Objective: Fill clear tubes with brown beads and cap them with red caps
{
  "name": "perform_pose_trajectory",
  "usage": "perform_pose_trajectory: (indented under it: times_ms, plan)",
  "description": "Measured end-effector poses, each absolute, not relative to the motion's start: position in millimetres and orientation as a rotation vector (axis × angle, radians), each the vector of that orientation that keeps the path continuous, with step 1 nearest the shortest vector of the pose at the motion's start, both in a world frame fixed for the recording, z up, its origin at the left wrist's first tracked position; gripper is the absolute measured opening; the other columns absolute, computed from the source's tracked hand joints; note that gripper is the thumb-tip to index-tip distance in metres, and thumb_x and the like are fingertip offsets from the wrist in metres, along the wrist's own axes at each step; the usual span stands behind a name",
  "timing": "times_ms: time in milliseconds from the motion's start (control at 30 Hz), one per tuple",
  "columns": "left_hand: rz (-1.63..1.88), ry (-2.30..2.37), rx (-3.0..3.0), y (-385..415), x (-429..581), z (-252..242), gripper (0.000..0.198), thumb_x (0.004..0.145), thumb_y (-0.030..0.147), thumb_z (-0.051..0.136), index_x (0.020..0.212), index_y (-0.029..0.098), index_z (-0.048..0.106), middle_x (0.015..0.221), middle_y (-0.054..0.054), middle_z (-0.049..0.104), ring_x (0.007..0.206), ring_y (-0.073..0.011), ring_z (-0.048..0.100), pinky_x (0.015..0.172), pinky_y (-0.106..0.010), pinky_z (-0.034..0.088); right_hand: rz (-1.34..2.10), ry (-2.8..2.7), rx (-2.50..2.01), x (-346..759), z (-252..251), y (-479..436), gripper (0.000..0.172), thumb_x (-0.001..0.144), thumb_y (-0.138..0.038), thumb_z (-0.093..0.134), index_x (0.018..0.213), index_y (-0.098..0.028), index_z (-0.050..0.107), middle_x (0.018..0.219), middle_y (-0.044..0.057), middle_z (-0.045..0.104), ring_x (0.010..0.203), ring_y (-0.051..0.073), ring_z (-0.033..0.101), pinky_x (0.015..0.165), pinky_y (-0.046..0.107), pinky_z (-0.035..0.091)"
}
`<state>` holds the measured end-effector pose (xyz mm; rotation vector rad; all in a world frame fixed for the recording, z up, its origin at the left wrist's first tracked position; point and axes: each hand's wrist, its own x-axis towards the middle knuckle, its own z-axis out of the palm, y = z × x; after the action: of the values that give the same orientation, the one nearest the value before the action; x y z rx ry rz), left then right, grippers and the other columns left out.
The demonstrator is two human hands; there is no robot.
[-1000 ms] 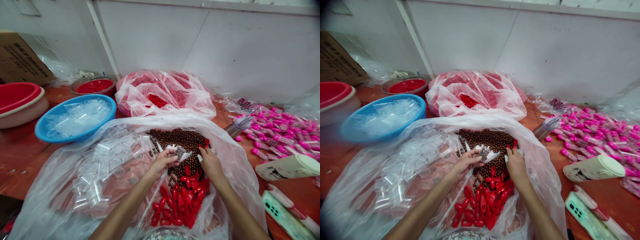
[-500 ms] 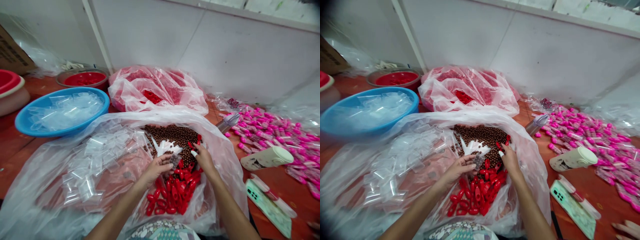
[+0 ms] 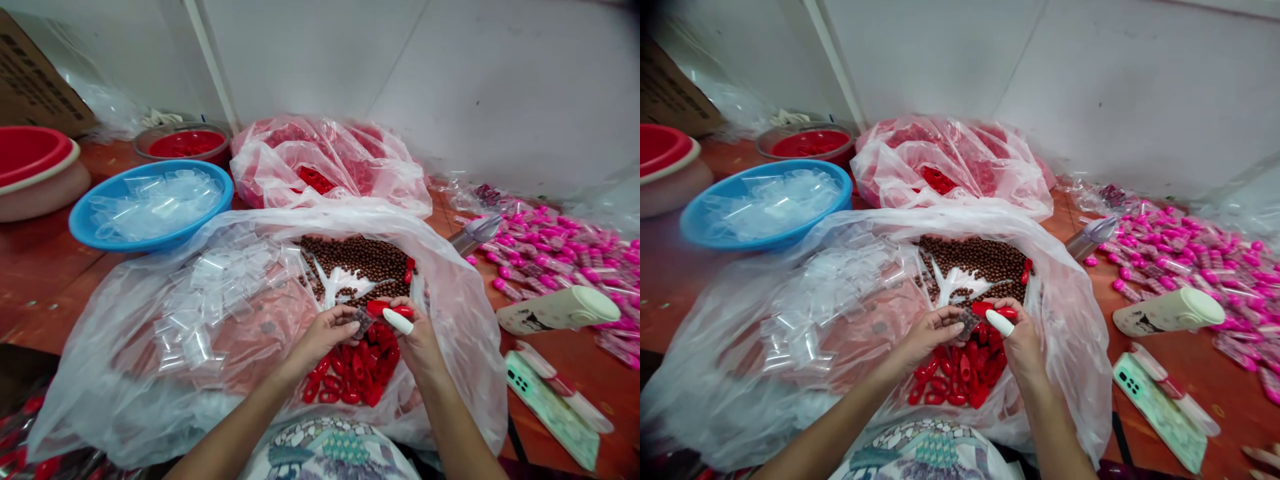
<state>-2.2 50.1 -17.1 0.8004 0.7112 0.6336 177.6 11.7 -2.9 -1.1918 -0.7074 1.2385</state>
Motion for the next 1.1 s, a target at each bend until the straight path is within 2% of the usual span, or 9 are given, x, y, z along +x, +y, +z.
perform_pose_trajectory:
  times_ms: [100, 267, 467, 700, 800, 967, 1033, 1100]
  plan:
    - [0.66, 0.719, 0.799, 46.9, -4.4, -17.7, 0.036, 0.072, 0.027, 0.07, 0.104, 0.016, 0.06, 0.094, -0.005, 0.064, 0.085, -0.0163, 0.061, 0.072, -0.029, 0.052, 1.163, -0.782, -1.241, 164.6, -3.7, 0.9, 0.024, 0.064, -0.023, 0.075, 0.081, -0.022, 0.057, 0.102, 0.003, 0.066, 0.091, 0.02, 0.063, 0.082, 0.034, 0.05]
    - [0.675, 0.715, 0.829, 43.5, -9.4, -14.0, 0.036, 0.072, 0.027, 0.07, 0.104, 0.015, 0.062, 0.095, -0.006, 0.065, 0.086, -0.0175, 0.061, 0.074, -0.031, 0.051, 1.031, -0.916, -1.396, 159.5, -5.8, -8.8, 0.025, 0.064, -0.024, 0.075, 0.085, -0.022, 0.062, 0.085, 0.0, 0.066, 0.081, 0.017, 0.062, 0.076, 0.029, 0.049]
    - [0.693, 0.767, 0.859, 41.3, -13.8, -11.2, 0.034, 0.072, 0.029, 0.07, 0.103, 0.018, 0.064, 0.094, -0.004, 0.065, 0.081, -0.0146, 0.06, 0.074, -0.027, 0.049, 1.065, -1.026, -1.456, 168.8, 3.8, -12.6, 0.029, 0.076, -0.031, 0.065, 0.104, -0.025, 0.064, 0.106, 0.003, 0.066, 0.098, 0.02, 0.059, 0.088, 0.034, 0.044]
    - [0.681, 0.785, 1.06, 40.5, -14.6, -12.7, 0.034, 0.075, 0.03, 0.067, 0.106, 0.018, 0.064, 0.102, -0.006, 0.066, 0.089, -0.0167, 0.06, 0.083, -0.028, 0.044, 1.185, -1.196, -1.486, 175.9, 5.6, -10.7, 0.02, 0.079, -0.03, 0.062, 0.096, -0.024, 0.07, 0.088, 0.002, 0.067, 0.083, 0.018, 0.06, 0.072, 0.028, 0.047]
    - [0.669, 0.796, 1.122, 39.9, -15.3, -9.9, 0.033, 0.076, 0.029, 0.065, 0.106, 0.017, 0.064, 0.103, -0.006, 0.067, 0.093, -0.018, 0.059, 0.086, -0.029, 0.043, 1.243, -1.204, -1.483, 175.4, 3.7, -10.8, 0.028, 0.081, -0.029, 0.059, 0.108, -0.026, 0.065, 0.088, 0.002, 0.067, 0.077, 0.016, 0.06, 0.063, 0.025, 0.047]
    - [0.651, 0.845, 1.126, 37.8, -16.1, -6.2, 0.03, 0.075, 0.027, 0.065, 0.103, 0.016, 0.066, 0.101, -0.006, 0.068, 0.092, -0.0188, 0.06, 0.086, -0.029, 0.043, 1.277, -1.345, -1.505, 178.1, 3.8, -13.6, 0.034, 0.085, -0.027, 0.051, 0.118, -0.026, 0.059, 0.078, 0.001, 0.068, 0.067, 0.015, 0.061, 0.061, 0.026, 0.05]
    - [0.652, 0.858, 1.098, 36.3, -15.5, -5.7, 0.03, 0.074, 0.027, 0.065, 0.103, 0.016, 0.066, 0.1, -0.006, 0.068, 0.09, -0.0191, 0.06, 0.085, -0.029, 0.044, 1.196, -1.464, -1.521, 178.1, 4.9, -14.6, 0.035, 0.086, -0.026, 0.048, 0.119, -0.026, 0.058, 0.089, 0.003, 0.069, 0.076, 0.017, 0.064, 0.068, 0.03, 0.052]
    - [0.65, 0.854, 1.053, 34.7, -14.4, -5.2, 0.031, 0.074, 0.028, 0.066, 0.103, 0.016, 0.066, 0.099, -0.006, 0.068, 0.087, -0.019, 0.061, 0.081, -0.029, 0.045, 1.057, -1.597, -1.518, 176.0, 5.1, -15.4, 0.036, 0.086, -0.026, 0.05, 0.121, -0.027, 0.057, 0.108, 0.005, 0.066, 0.095, 0.021, 0.062, 0.083, 0.036, 0.05]
